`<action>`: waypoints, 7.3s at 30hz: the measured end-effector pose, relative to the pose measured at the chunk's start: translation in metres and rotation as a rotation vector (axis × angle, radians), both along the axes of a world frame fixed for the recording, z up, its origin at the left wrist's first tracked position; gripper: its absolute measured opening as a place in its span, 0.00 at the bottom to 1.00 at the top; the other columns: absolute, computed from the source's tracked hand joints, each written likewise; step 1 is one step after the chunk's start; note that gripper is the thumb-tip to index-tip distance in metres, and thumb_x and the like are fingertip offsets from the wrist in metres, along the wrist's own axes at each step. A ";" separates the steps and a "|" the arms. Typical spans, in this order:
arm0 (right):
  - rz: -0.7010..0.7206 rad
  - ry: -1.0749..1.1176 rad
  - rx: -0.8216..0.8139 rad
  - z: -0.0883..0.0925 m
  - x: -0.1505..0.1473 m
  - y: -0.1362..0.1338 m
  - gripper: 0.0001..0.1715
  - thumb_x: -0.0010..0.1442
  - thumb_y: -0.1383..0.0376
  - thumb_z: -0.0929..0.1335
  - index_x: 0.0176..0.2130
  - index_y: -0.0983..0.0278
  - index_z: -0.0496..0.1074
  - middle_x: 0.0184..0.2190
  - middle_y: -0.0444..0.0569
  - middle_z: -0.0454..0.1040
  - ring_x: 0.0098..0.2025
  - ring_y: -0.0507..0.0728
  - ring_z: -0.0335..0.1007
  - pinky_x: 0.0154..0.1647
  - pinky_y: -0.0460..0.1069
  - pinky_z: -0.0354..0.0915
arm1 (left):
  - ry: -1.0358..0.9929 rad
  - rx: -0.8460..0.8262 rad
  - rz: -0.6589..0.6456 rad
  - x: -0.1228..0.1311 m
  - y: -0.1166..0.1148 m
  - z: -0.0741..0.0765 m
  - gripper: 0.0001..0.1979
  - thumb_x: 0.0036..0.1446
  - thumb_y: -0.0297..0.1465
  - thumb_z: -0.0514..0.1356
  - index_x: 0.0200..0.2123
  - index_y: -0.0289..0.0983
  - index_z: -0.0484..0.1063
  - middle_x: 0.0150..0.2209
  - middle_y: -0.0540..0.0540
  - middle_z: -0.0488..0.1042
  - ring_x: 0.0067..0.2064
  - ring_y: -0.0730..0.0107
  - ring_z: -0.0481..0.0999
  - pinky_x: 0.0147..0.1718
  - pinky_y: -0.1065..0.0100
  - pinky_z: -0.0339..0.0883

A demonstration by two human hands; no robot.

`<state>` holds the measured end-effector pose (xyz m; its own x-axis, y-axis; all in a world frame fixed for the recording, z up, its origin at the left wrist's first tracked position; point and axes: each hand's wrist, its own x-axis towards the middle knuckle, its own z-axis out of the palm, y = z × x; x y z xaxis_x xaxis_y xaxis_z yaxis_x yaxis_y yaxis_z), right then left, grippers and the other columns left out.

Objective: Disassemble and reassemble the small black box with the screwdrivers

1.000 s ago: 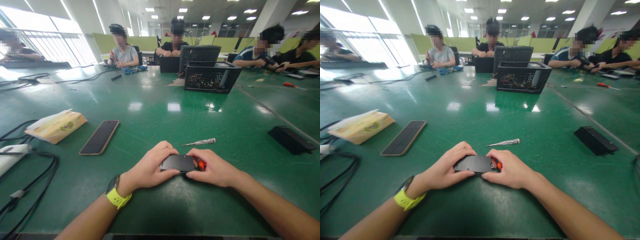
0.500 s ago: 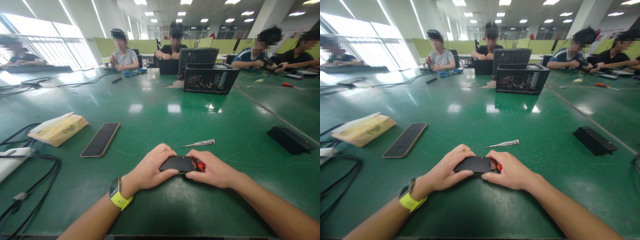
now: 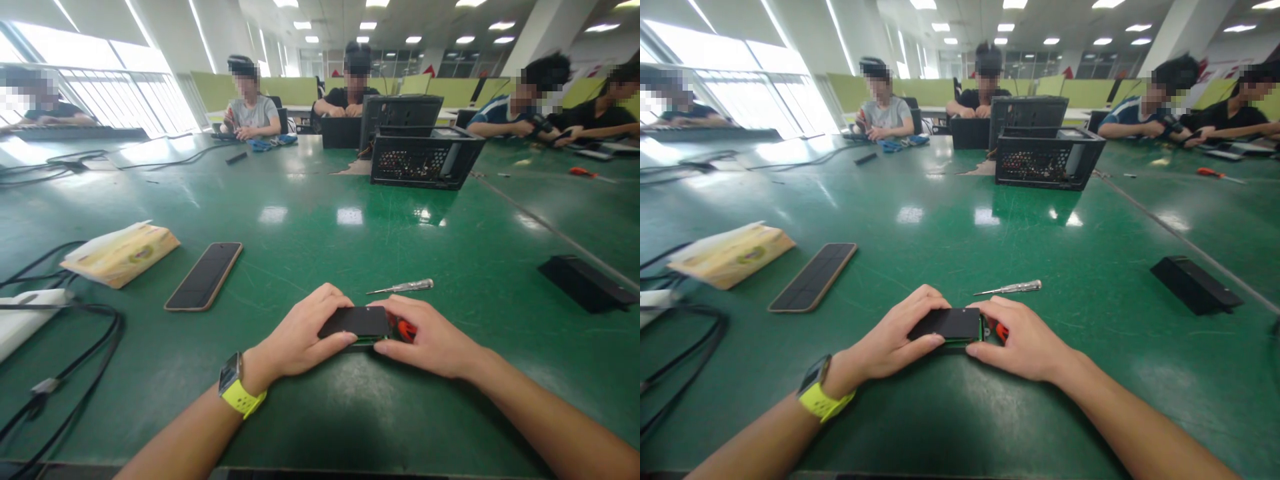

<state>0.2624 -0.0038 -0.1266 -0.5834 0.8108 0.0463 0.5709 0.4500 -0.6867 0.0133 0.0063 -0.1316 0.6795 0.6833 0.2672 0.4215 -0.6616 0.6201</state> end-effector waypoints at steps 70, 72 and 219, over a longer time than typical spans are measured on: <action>0.028 0.009 0.007 0.002 0.003 -0.003 0.12 0.59 0.58 0.70 0.41 0.61 0.75 0.29 0.42 0.71 0.31 0.52 0.64 0.33 0.47 0.56 | -0.062 0.056 0.064 0.009 -0.002 0.004 0.15 0.60 0.38 0.59 0.47 0.35 0.69 0.42 0.43 0.68 0.45 0.64 0.67 0.47 0.61 0.63; 0.025 0.008 0.008 0.002 0.003 -0.003 0.12 0.59 0.58 0.70 0.40 0.62 0.75 0.29 0.42 0.70 0.31 0.52 0.64 0.33 0.47 0.56 | -0.057 0.053 0.068 0.008 -0.002 0.004 0.15 0.61 0.38 0.58 0.47 0.35 0.69 0.42 0.43 0.68 0.45 0.63 0.67 0.47 0.60 0.63; -0.107 0.102 0.323 0.124 -0.011 0.023 0.10 0.57 0.62 0.70 0.41 0.59 0.75 0.30 0.44 0.78 0.28 0.55 0.72 0.27 0.46 0.63 | -0.046 0.067 0.141 0.009 -0.001 0.005 0.18 0.51 0.43 0.64 0.41 0.37 0.73 0.39 0.44 0.70 0.41 0.63 0.69 0.40 0.64 0.66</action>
